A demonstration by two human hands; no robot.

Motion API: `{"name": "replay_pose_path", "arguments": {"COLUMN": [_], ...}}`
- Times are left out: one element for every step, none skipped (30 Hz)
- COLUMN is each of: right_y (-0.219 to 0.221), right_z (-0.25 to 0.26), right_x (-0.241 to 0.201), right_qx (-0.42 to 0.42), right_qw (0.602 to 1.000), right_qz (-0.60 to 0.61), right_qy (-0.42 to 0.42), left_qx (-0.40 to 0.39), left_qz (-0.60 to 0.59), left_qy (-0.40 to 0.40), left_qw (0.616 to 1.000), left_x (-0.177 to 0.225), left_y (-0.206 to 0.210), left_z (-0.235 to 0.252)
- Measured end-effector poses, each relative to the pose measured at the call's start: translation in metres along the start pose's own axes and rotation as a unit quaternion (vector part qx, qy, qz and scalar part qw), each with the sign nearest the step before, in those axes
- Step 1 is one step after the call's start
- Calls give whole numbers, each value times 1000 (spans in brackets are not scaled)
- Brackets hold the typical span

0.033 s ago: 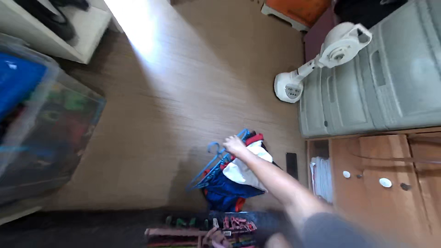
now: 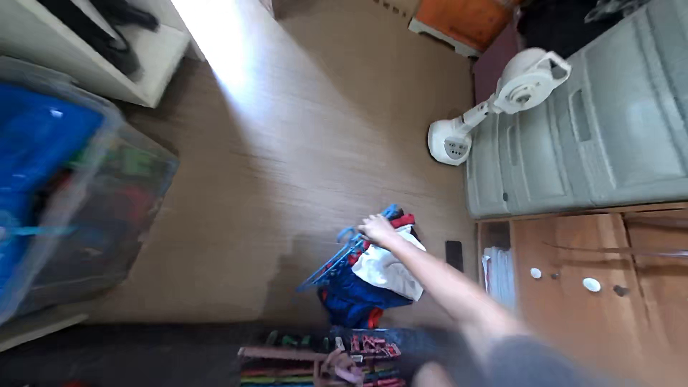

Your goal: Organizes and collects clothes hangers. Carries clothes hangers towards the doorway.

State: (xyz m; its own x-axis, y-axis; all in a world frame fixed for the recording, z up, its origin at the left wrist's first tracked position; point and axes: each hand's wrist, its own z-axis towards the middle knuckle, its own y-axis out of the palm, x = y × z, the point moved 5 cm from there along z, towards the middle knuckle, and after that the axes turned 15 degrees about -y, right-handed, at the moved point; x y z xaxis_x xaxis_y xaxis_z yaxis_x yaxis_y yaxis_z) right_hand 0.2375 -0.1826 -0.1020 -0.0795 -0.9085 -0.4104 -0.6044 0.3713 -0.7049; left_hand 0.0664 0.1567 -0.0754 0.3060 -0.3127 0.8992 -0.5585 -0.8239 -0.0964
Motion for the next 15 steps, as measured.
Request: {"name": "replay_pose_path", "arguments": {"right_y": [-23, -54, -90, -128, -161, -191, -218, -243, -266, -288, -308, -326, -340, -351, -357], "right_z": [-36, -74, -115, -159, -203, -243, -278, -308, -334, -356, -375, -391, -408, -423, -435], "right_x": [-1, -5, -12, -19, -26, -33, -40, -47, -56, -65, -73, -78, -81, -81, -80], "right_qx": [41, 91, 146, 212, 289, 357, 404, 439, 465, 492, 520, 550, 580, 605, 626], "right_qw": [999, 994, 984, 967, 944, 921, 903, 889, 876, 860, 842, 820, 797, 776, 758], "right_qz": [11, 25, 38, 51, 52, 49, 47, 46, 48, 54, 68, 82, 93, 95, 94], "right_qy": [17, 53, 96, 133, 149, 146, 136, 125, 121, 124, 131, 138, 144, 151, 157], "left_qx": [-14, -24, -25, -27, -35, -35, -32, -34, -40, -52, -70, -89, -107, -120, -126], "left_qz": [33, 40, 19, -18, -48, -62, -61, -60, -68, -88, -108, -120, -129, -134, -125], "left_qy": [-6, -6, -2, 4, 14, 30, 51, 77, 104, 129, 149, 167, 178, 182, 182], "left_qw": [999, 999, 1000, 999, 998, 997, 996, 995, 991, 986, 980, 975, 970, 967, 967], "left_x": [15, 29, 48, 74, 99, 125, 149, 172, 192, 211, 225, 243, 263, 286, 306], "left_y": [-5, -10, -16, -22, -29, -36, -42, -47, -49, -51, -53, -57, -62, -67, -74], "left_z": [-5, -8, -10, -13, -17, -18, -16, -11, -5, 2, 10, 19, 25, 28, 29]}}
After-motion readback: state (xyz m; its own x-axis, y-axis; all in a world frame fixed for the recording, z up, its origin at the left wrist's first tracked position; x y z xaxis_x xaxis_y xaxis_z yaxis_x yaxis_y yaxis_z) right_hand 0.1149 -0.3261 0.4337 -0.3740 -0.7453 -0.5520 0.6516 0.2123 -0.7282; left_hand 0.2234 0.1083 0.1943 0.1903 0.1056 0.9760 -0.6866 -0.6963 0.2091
